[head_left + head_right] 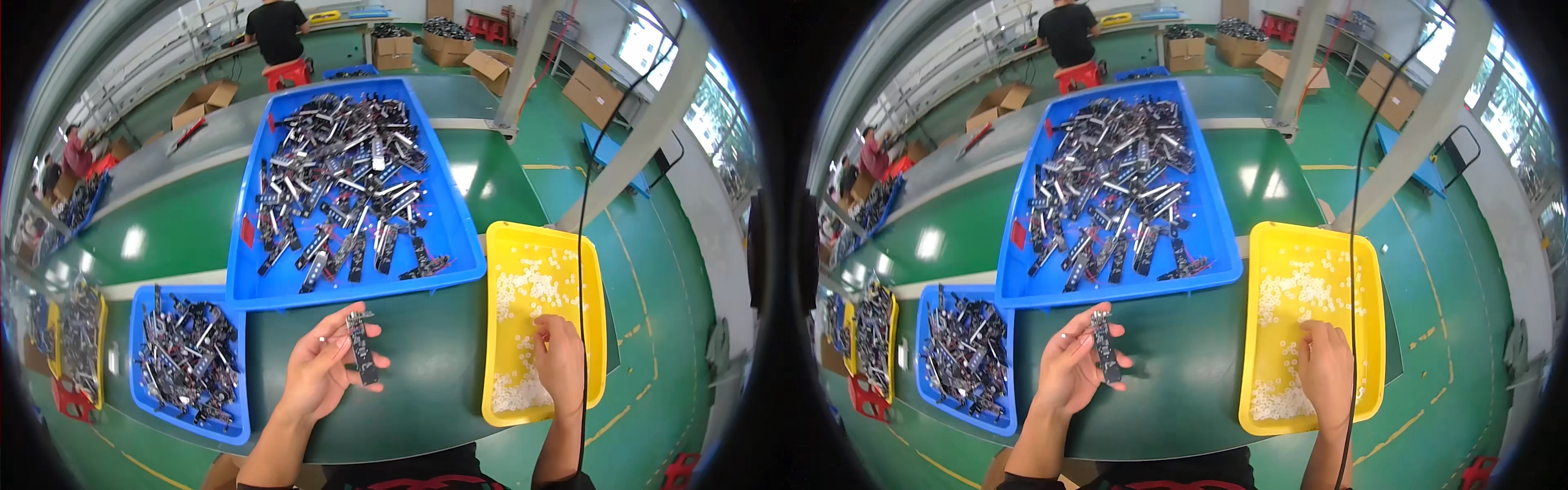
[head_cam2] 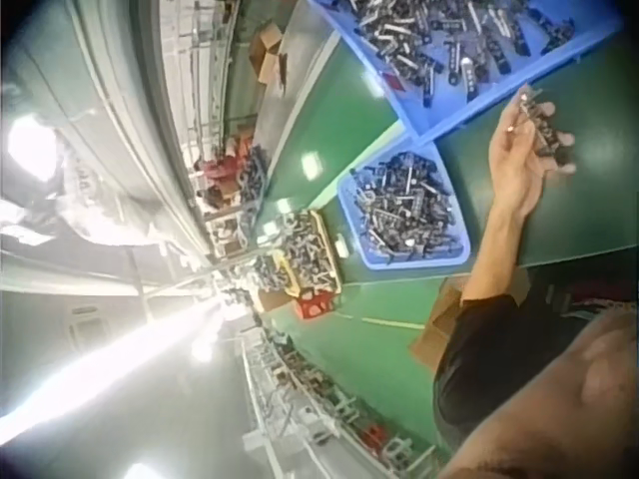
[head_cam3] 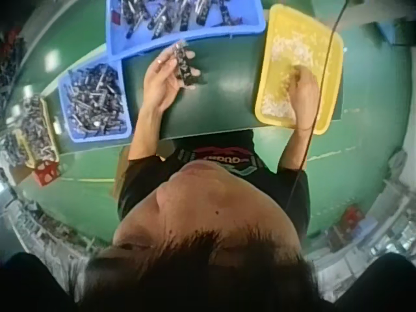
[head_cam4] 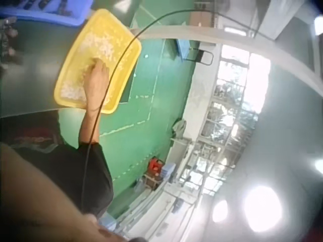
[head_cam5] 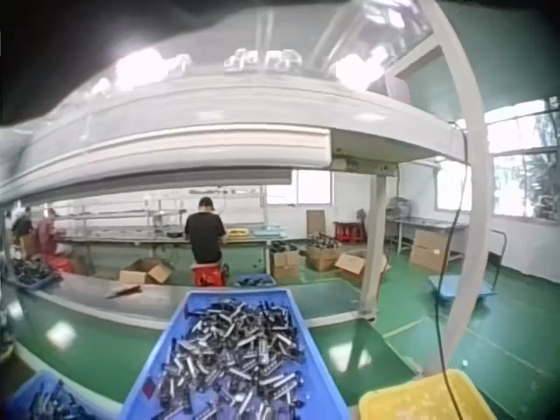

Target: The person repeatedly picks small white cylindrical components from a yellow tray and inserts them into small black circuit boards taken from a blue bin. The person handles the items one at a time, placing the assembled boards back into the blue bin after each insertion.

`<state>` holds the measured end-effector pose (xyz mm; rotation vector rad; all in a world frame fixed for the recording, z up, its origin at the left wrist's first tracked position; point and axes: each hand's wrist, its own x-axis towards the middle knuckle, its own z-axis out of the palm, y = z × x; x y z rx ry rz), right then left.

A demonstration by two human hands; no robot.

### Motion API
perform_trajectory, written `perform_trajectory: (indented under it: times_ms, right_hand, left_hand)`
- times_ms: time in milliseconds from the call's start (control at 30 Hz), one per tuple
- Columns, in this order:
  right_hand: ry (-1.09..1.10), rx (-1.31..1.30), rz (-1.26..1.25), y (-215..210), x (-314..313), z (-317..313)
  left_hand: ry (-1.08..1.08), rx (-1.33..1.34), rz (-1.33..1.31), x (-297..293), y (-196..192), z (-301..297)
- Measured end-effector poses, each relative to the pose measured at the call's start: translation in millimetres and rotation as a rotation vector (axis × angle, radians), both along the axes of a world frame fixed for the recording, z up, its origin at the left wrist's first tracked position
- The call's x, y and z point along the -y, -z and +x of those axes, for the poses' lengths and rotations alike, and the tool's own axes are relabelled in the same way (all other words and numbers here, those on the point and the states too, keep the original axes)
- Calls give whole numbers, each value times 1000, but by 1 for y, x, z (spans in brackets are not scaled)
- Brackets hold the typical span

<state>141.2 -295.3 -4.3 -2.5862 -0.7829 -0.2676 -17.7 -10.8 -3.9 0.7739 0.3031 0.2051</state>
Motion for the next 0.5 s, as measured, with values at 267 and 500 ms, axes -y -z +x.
perform_trajectory:
  times_ms: [267,500]
  right_hand:
    - [-129,54,349,-37,-58,-37]
    - [-584,-302,920,-21,-158,-69]
  left_hand:
    - [17,80,-11,-14,0,-13]
    - [-123,126,90,-19,3,-17]
